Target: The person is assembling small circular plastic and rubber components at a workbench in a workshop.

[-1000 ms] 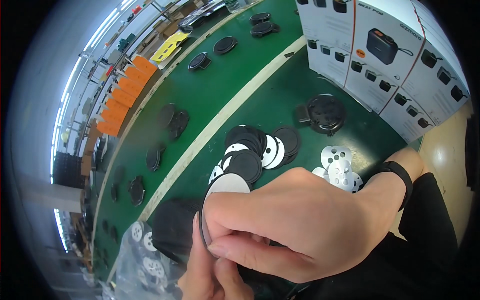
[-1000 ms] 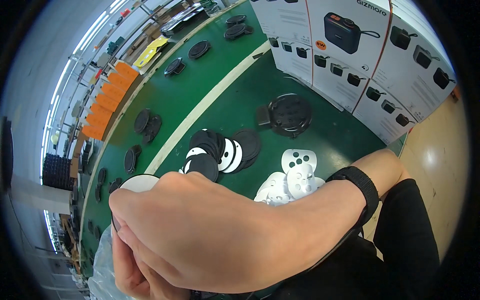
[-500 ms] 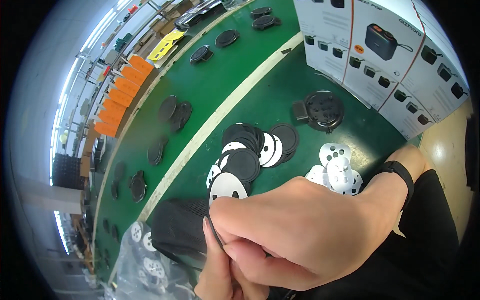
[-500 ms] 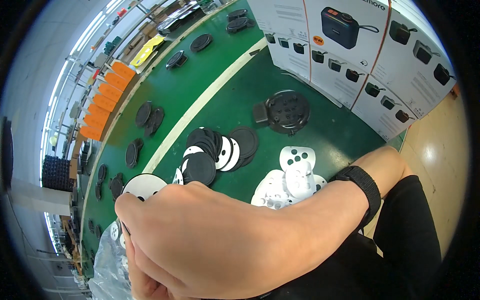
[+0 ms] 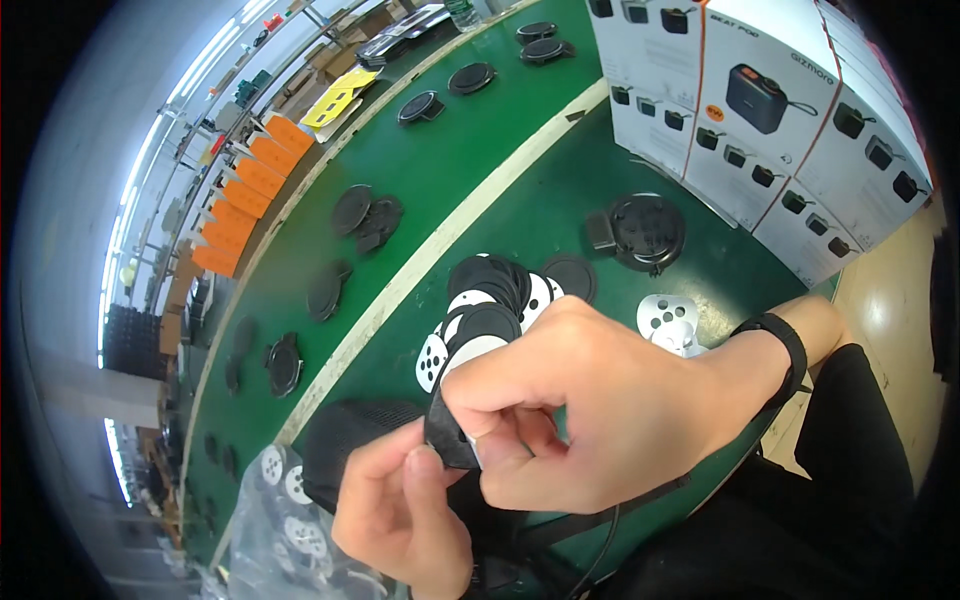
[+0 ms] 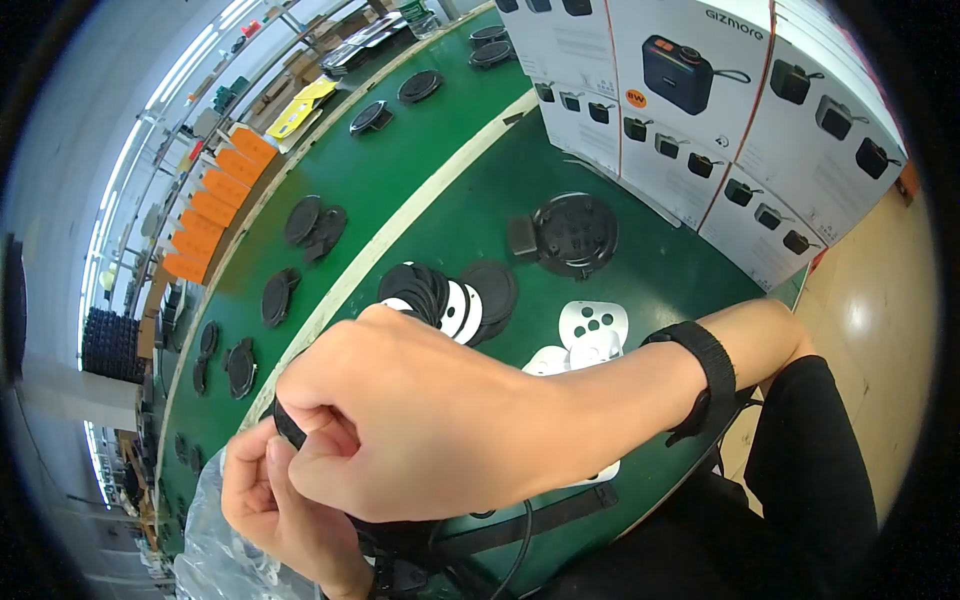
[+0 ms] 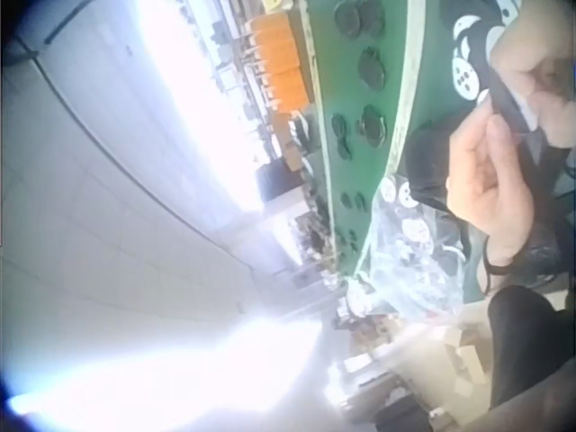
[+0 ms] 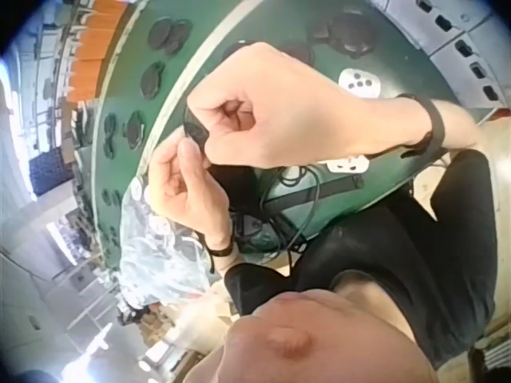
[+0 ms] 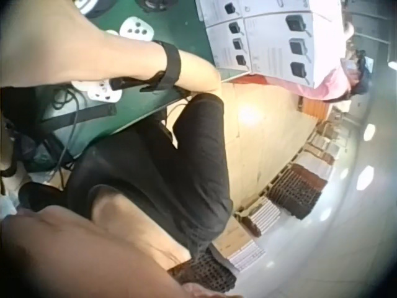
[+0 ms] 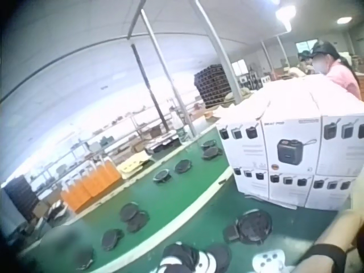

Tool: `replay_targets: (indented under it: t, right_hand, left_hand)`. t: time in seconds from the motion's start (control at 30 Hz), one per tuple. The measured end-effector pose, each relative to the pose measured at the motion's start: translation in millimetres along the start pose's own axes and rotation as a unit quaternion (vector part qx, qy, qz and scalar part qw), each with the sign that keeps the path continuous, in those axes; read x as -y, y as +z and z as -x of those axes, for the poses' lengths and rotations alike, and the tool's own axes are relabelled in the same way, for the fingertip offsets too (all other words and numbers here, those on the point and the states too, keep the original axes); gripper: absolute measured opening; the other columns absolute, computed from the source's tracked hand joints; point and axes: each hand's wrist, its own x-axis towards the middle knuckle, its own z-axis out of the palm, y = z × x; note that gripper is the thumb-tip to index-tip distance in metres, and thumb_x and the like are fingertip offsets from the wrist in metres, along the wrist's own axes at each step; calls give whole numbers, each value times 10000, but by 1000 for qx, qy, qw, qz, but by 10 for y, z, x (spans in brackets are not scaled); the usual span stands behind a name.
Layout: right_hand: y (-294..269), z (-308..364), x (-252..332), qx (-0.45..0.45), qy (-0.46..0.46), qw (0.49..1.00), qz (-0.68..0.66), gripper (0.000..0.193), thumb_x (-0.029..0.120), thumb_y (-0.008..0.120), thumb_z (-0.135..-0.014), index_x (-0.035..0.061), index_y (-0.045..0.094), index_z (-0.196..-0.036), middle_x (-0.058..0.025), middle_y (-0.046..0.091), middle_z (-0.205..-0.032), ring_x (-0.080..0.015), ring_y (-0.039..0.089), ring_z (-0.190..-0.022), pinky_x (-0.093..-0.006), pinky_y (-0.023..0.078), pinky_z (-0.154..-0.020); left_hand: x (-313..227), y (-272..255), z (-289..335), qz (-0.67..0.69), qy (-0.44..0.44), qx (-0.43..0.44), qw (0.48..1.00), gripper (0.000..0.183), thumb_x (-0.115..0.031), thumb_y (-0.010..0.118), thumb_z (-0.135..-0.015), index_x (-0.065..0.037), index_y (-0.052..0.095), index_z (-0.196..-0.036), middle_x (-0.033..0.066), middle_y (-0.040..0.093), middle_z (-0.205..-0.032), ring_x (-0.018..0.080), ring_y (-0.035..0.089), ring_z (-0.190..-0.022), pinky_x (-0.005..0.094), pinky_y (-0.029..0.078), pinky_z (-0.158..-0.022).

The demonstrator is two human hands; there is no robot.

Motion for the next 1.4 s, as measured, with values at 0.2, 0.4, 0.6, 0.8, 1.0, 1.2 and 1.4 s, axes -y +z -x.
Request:
replay_targets:
  t: [0.2, 0.4, 0.6, 0.8, 1.0, 1.2, 1.4]
  right_hand:
    - [-302, 55, 195, 109, 255, 942, -189, 169, -58, 530, -759, -8, 467, -610, -29, 557, -596, -76, 588, -574, -212, 455, -534]
    - [-209, 171, 139, 73, 126, 988, -49, 94, -82, 536, -705, -15, 506, -647, -48, 565, -581, -93, 567, -524, -228, 449, -496]
    - [-75, 232, 103, 10, 11, 1000, 10, 114, -84, 547, -660, 14, 494, -637, -29, 497, -547, -150, 454, -443, -245, 386, -435]
    - [-122, 233, 51, 27, 21, 999, 28, 125, -81, 556, -648, 23, 487, -632, -29, 470, -538, -165, 438, -440, -257, 364, -423]
    - [-182, 201, 58, 65, 51, 997, 6, 112, -70, 566, -655, 14, 499, -626, -50, 493, -544, -164, 464, -441, -257, 372, -427]
    - [-677, 210, 221, 60, 287, 932, -214, 116, 11, 555, -720, -69, 581, -641, -150, 628, -647, -160, 574, -453, -220, 451, -417]
    - [-863, 314, 265, 139, 60, 978, 145, 111, -11, 520, -632, 7, 443, -554, -94, 480, -498, -163, 536, -472, -290, 376, -429]
  left_hand:
    - [-35, -24, -71, 147, -141, 77, 976, 176, -37, 550, -875, 96, 573, -989, 66, 613, -800, 70, 549, -660, 170, 419, -605]
    - [-34, 29, -13, 158, -100, 131, 974, 256, -70, 573, -851, 125, 562, -1017, 109, 654, -813, 109, 613, -722, 247, 506, -665]
    - [-78, -22, 27, 58, -106, 137, 983, 234, -36, 548, -818, 138, 572, -972, 138, 661, -777, 120, 634, -689, 251, 525, -687]
    - [6, -25, -26, 113, -149, 140, 972, 195, 22, 527, -788, 140, 586, -931, 112, 647, -724, 93, 589, -604, 205, 500, -558]
    - [30, 27, 3, 60, -115, 141, 982, 202, -57, 550, -842, 131, 587, -905, 101, 631, -702, 94, 572, -577, 188, 475, -508]
    - [120, -104, -208, 278, -233, 160, 918, 140, -19, 521, -866, 112, 560, -897, 160, 649, -780, 182, 640, -631, 323, 572, -612]
    - [340, -158, -343, 264, -257, 123, 922, 92, 5, 503, -873, 86, 547, -874, 79, 595, -685, 176, 658, -615, 349, 598, -648]
